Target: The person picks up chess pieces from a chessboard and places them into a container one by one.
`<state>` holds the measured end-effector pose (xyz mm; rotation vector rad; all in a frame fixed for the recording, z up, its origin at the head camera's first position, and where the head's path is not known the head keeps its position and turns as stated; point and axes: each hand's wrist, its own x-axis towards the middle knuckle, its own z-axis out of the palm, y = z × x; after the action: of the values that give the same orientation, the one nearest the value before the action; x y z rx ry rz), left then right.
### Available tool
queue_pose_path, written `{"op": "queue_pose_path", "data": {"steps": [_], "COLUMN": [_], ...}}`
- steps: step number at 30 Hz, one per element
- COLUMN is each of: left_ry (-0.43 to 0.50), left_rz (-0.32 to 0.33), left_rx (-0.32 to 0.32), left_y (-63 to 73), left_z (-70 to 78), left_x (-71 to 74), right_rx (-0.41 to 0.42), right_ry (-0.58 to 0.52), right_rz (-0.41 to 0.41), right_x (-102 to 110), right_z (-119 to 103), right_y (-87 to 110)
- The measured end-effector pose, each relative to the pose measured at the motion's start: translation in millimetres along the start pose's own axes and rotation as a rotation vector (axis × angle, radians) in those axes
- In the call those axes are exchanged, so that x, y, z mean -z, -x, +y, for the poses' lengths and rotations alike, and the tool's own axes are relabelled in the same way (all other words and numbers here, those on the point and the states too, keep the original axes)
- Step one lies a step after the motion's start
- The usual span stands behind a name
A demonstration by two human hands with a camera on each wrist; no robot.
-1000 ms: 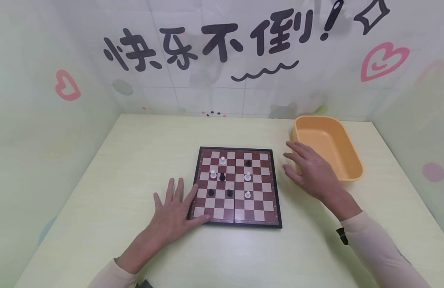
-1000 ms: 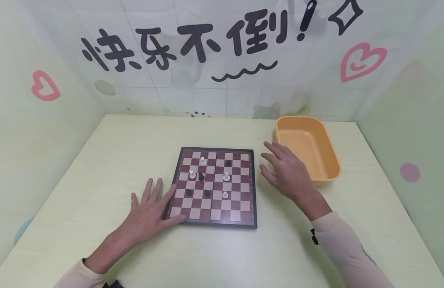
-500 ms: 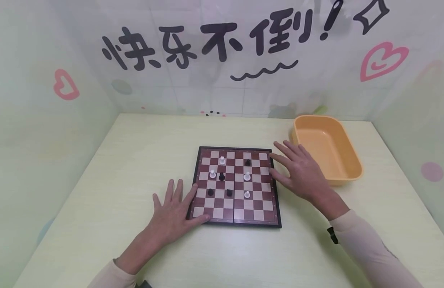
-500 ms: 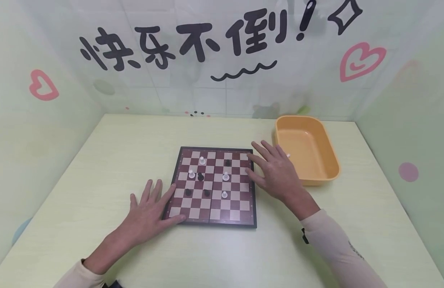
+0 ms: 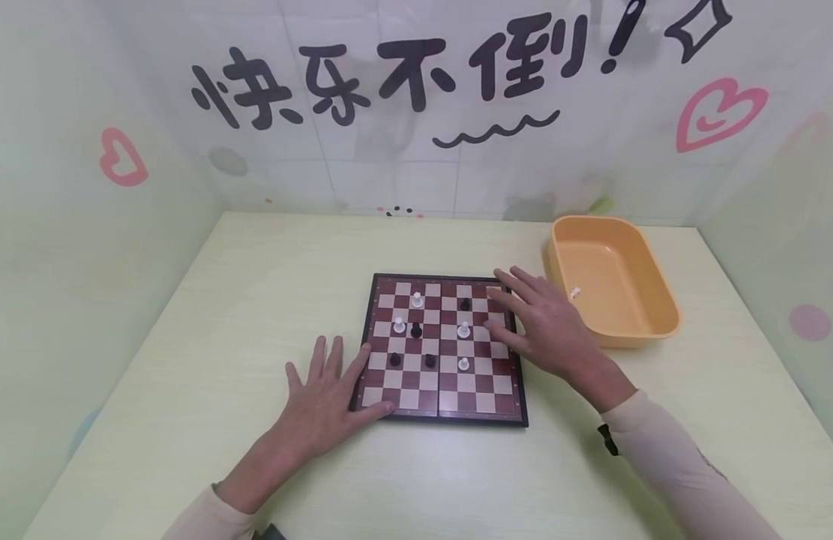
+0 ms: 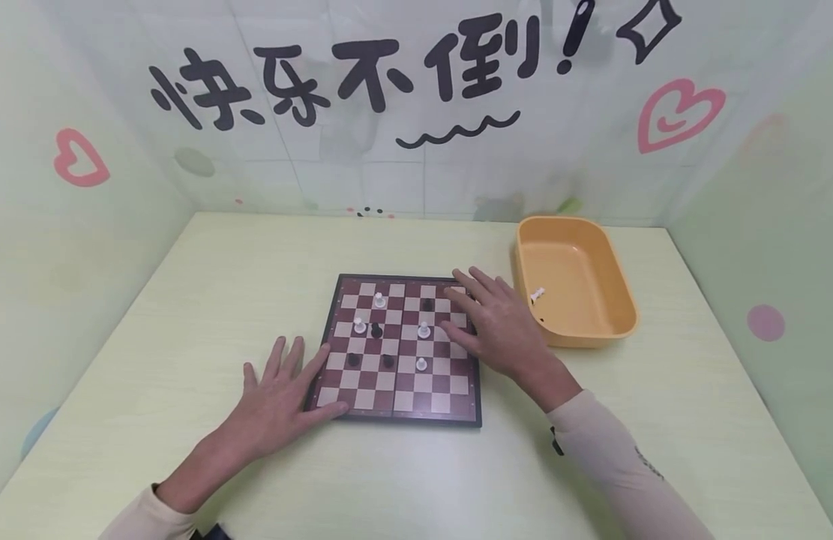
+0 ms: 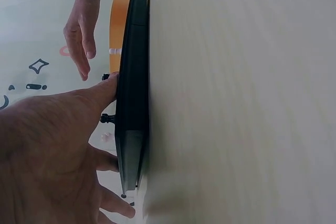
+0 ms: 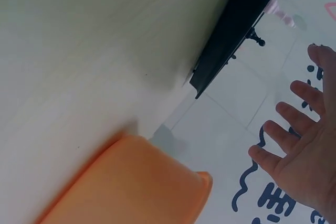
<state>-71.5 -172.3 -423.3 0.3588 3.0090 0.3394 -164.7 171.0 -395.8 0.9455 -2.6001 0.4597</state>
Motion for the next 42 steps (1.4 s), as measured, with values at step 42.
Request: {"op": "queue_pose_path", "data": {"steps": [42], "left_ry": [0.017], "left_rz": [-0.014], "left_rx": [-0.005], "left_y": [-5.6], "left_z": [-6.3], "left_x": [1.5], "right_rx": [0.136], "right_ry": [0.042], "right_rz": [-0.050], "right_x": [-33], "right_z": [-21], "right_y": [-24.3]}}
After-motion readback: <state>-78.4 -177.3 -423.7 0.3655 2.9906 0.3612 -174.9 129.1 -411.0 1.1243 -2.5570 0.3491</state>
